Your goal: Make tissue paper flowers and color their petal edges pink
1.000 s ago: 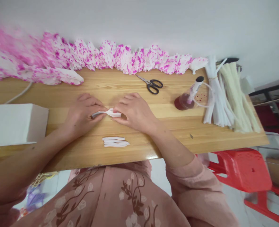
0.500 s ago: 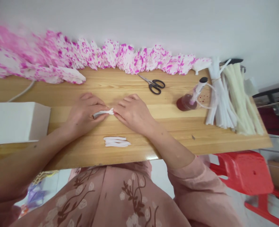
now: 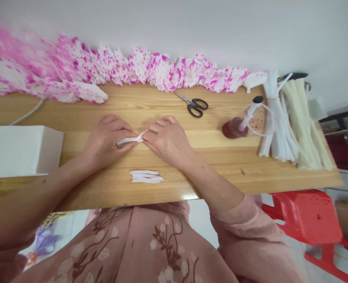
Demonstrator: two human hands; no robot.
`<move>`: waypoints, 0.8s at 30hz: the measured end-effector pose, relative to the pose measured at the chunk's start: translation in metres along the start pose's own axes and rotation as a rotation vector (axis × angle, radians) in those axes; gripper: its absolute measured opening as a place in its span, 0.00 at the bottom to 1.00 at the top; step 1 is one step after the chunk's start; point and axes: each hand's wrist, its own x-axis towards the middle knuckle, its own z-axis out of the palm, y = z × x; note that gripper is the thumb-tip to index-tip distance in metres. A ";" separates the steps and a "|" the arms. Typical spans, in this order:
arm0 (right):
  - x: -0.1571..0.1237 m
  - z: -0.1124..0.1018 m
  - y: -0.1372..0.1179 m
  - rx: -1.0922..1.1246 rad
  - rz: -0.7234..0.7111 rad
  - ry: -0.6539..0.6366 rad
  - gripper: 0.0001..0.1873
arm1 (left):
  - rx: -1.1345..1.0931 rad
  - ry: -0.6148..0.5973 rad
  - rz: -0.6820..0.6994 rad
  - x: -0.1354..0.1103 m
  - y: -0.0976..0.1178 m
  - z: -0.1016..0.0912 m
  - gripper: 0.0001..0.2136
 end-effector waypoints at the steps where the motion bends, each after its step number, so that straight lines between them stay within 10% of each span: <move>1: 0.000 0.000 0.000 0.006 0.006 0.000 0.16 | -0.002 0.001 0.003 0.000 0.000 0.000 0.08; 24: -0.001 0.003 0.002 0.004 0.060 0.016 0.16 | -0.025 0.000 -0.012 0.000 -0.002 0.000 0.11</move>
